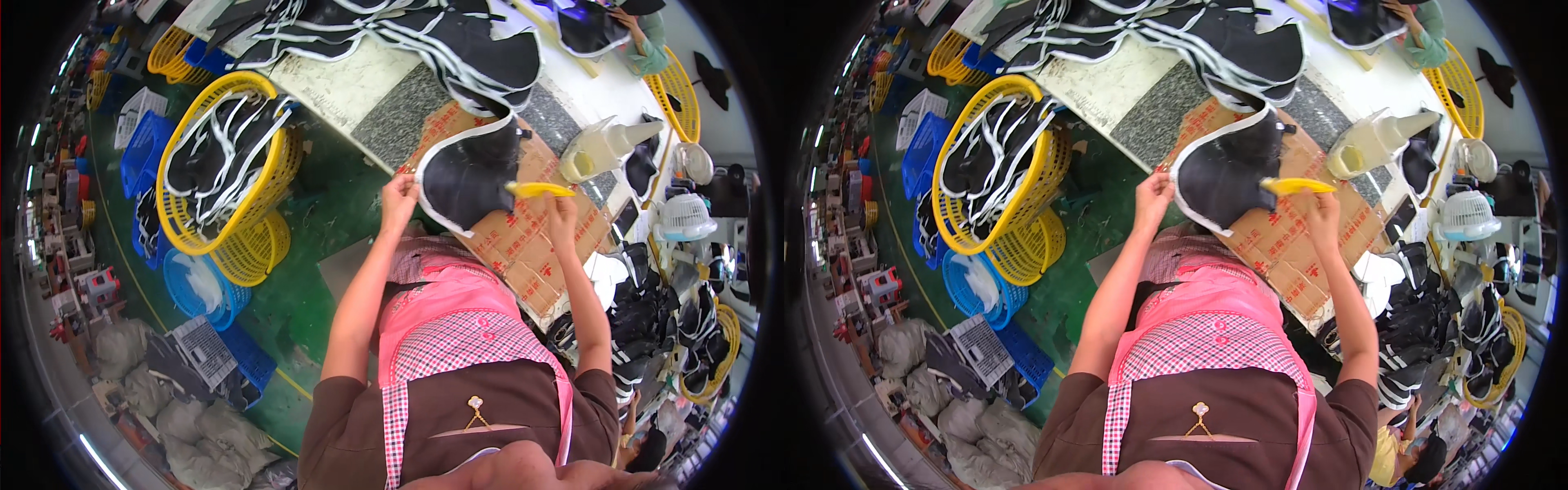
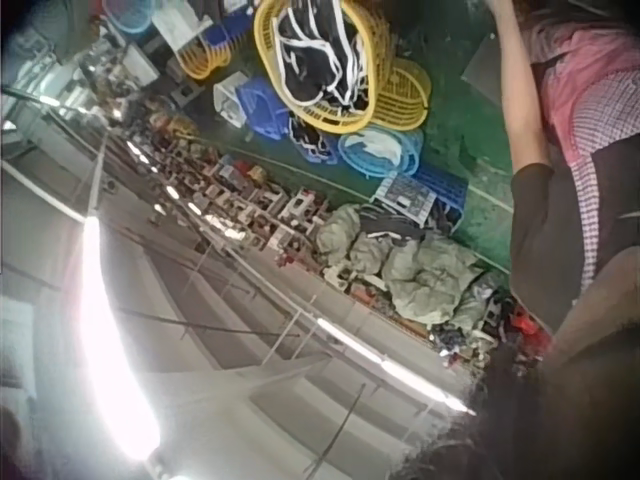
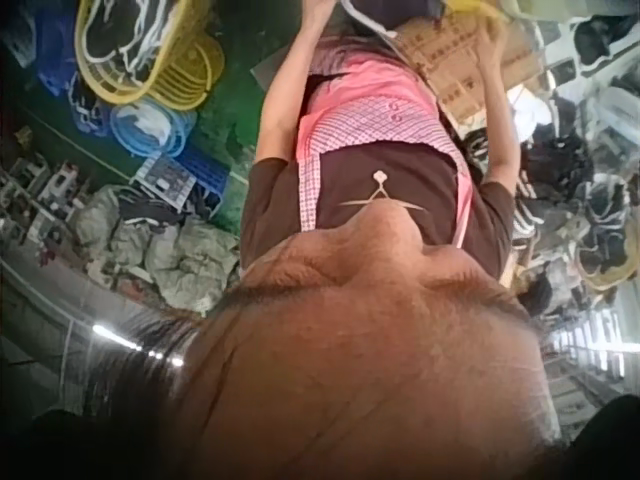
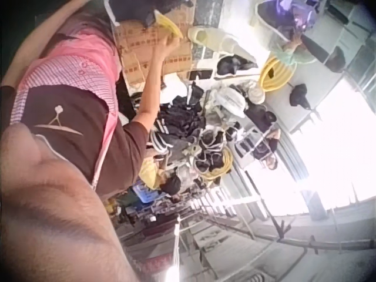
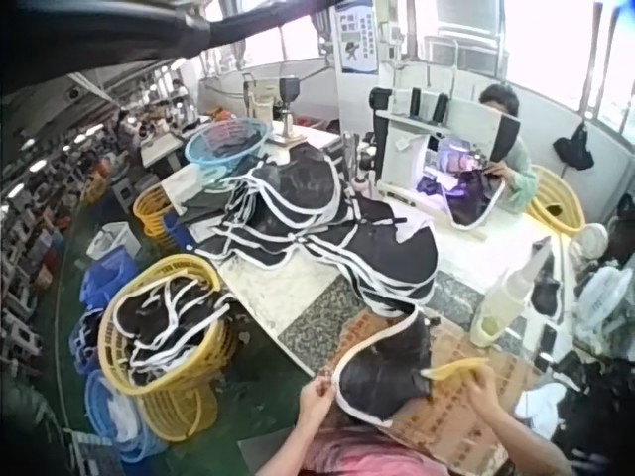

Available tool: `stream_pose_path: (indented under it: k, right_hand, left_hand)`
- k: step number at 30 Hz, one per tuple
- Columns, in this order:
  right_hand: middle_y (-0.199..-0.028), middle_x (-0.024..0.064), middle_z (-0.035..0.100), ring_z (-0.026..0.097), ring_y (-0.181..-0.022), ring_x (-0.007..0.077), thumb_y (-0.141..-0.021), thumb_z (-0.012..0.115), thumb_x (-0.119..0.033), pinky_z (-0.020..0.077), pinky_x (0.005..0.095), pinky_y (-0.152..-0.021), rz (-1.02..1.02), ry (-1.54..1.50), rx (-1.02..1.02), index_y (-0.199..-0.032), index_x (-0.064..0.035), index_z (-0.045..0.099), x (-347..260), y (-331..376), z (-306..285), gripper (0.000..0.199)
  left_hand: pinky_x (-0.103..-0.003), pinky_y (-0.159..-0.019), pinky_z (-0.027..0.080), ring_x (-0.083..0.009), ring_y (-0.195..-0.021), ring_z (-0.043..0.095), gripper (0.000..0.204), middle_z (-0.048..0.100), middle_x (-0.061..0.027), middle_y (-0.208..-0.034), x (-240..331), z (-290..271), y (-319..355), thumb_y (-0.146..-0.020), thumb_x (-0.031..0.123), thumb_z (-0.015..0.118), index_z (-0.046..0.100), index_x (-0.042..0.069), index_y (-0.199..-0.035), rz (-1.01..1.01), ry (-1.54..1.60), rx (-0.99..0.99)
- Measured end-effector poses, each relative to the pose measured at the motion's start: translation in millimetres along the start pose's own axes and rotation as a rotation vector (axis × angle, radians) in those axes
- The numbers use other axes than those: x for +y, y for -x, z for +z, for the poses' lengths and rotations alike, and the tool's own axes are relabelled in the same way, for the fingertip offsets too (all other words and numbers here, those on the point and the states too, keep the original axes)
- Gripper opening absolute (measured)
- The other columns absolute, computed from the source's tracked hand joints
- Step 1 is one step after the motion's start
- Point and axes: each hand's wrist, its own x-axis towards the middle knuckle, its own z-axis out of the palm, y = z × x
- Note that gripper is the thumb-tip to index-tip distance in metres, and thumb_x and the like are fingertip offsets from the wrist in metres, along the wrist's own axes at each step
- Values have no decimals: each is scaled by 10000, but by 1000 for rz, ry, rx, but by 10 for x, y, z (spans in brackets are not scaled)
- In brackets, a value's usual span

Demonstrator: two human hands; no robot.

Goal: The person dips an applicator tool into a glue dispenser and spreads glue onto shoe upper pieces while holding and turning them by hand.

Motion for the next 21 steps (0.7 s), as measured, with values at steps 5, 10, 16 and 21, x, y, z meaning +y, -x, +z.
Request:
stream_pose_path:
  k: [5, 10, 16, 21]
  right_hand:
    - [-692, 31, 546, 423, -650, 101, -987, 614, -244, 365, 300, -589, 299, 101, 617, -965, 14, 675, 787, 81, -674, 266]
    - [-766, 151, 640, 582, -684, 258, -971, 611, -238, 424, 383, -642, 274, 399, 612, -956, 35, 670, 621, -228, -864, 279]
    - [-816, 193, 642, 615, -769, 373, -974, 584, -219, 453, 446, -684, 147, 541, 466, -928, 31, 652, 750, -495, -795, 263]
    - [-749, 180, 639, 572, -639, 262, -973, 597, -222, 419, 401, -619, 295, 340, 581, -917, 55, 627, 902, -414, -869, 285]
  left_hand:
    - [-251, -636, 512, -99, -711, 624, 202, 699, -70, -850, 137, -201, -319, -903, 2, 603, 672, -27, -1091, 87, -59, 78]
    - [-247, -705, 513, -109, -807, 634, 270, 694, -89, -1006, 381, -207, -571, -920, 26, 622, 633, -9, -1188, 313, -82, 172]
    - [-430, -957, 449, -329, -1091, 564, 370, 624, -135, -1128, 687, 388, 278, -809, 98, 690, 625, 39, -1169, 683, -699, -29]
    - [-412, -889, 488, -310, -1010, 594, 356, 643, -123, -1063, 322, 683, 384, -795, 59, 689, 632, 22, -1144, 737, -873, -46]
